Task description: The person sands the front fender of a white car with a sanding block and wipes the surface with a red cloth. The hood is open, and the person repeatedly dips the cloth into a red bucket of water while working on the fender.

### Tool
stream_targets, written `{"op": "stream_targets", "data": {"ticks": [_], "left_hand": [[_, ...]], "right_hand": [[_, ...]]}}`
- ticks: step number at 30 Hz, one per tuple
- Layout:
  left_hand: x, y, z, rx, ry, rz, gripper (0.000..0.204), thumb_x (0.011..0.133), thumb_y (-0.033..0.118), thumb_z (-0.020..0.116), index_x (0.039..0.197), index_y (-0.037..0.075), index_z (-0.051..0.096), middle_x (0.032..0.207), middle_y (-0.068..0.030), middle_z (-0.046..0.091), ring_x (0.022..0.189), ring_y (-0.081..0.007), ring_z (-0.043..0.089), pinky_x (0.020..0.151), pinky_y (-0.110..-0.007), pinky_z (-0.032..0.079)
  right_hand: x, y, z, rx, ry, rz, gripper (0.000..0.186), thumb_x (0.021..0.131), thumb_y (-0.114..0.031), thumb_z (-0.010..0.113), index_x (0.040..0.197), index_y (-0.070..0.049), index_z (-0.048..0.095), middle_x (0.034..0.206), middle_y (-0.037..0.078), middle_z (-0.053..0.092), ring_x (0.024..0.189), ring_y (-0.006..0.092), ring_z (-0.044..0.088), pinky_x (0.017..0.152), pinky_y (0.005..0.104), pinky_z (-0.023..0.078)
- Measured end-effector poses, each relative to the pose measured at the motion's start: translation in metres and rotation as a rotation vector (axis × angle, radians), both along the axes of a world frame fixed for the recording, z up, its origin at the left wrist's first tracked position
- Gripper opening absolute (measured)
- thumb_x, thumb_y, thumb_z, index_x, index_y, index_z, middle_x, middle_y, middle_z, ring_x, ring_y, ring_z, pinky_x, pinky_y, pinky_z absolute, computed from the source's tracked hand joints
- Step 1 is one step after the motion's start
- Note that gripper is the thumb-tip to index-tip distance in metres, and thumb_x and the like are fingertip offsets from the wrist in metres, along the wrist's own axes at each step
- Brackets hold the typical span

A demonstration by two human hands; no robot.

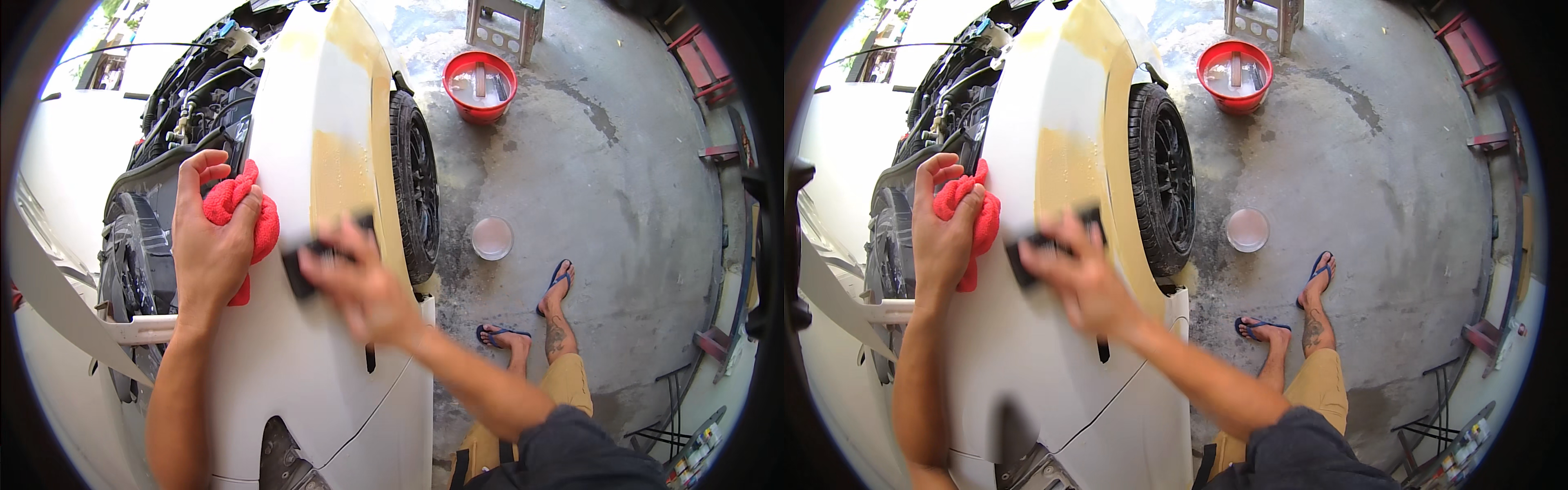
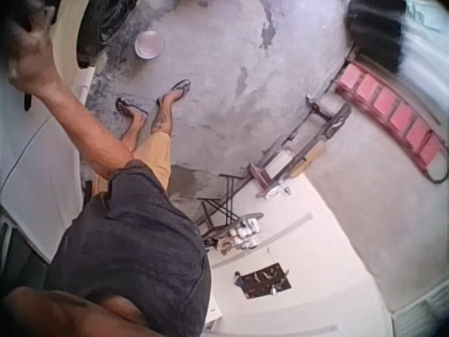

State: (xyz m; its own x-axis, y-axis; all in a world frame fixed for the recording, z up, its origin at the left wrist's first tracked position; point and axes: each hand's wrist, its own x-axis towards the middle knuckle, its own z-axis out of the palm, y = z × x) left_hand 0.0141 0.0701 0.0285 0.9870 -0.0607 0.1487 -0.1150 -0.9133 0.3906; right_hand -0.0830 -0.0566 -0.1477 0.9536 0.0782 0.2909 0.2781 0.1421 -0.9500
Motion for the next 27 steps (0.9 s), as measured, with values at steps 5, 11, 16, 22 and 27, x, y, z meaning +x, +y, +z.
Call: {"op": "stream_targets", "data": {"ticks": [5,11,16,22,27], "left_hand": [[0.0,0.001,0.0,-0.021,0.016,-0.005,0.047,0.093,0.015,0.078,0.134,0.004,0.057,0.122,-0.0156,0.065,0.114,-0.0256,0.065,0.103,-0.038,0.051],[-0.002,-0.002,0.001,0.008,0.039,0.012,0.047,0.095,0.014,0.076,0.136,0.003,0.057,0.126,-0.0155,0.064,0.117,-0.0243,0.063,0.104,-0.037,0.051],[-0.002,-0.002,0.003,0.003,0.065,-0.014,0.044,0.097,0.012,0.075,0.136,0.003,0.057,0.126,-0.0146,0.064,0.117,-0.0226,0.063,0.105,-0.036,0.05],[-0.001,-0.002,0.001,-0.03,0.064,-0.042,0.043,0.096,0.011,0.075,0.134,0.002,0.057,0.124,-0.0147,0.063,0.12,-0.0236,0.06,0.107,-0.036,0.048],[0.0,-0.004,0.003,-0.007,0.06,-0.045,0.044,0.094,0.011,0.075,0.133,0.002,0.057,0.123,-0.0145,0.063,0.12,-0.0241,0.06,0.107,-0.037,0.048]], "right_hand": [[0.045,-0.008,-0.009,0.055,-0.023,-0.09,0.056,0.09,0.005,0.064,0.136,-0.023,0.074,0.155,0.014,0.052,0.145,0.0407,0.05,0.12,0.0676,0.03],[0.027,-0.02,-0.037,0.047,-0.178,-0.029,0.039,0.087,0.01,0.065,0.106,-0.018,0.085,0.158,0.014,0.056,0.153,0.0361,0.046,0.13,0.047,0.022],[0.024,-0.024,-0.057,0.063,-0.242,0.047,0.031,0.094,0.004,0.067,0.102,-0.022,0.083,0.16,0.013,0.055,0.155,0.0413,0.04,0.129,0.0595,0.015],[0.026,-0.014,-0.045,0.119,-0.161,-0.001,0.013,0.089,-0.003,0.073,0.094,-0.015,0.078,0.162,0.012,0.053,0.158,0.0385,0.037,0.126,0.0658,0.014],[-0.012,-0.012,-0.057,0.182,-0.056,0.134,0.033,0.088,0.001,0.075,0.091,-0.031,0.084,0.163,0.007,0.053,0.161,0.0363,0.03,0.131,0.0543,0.001]]}}
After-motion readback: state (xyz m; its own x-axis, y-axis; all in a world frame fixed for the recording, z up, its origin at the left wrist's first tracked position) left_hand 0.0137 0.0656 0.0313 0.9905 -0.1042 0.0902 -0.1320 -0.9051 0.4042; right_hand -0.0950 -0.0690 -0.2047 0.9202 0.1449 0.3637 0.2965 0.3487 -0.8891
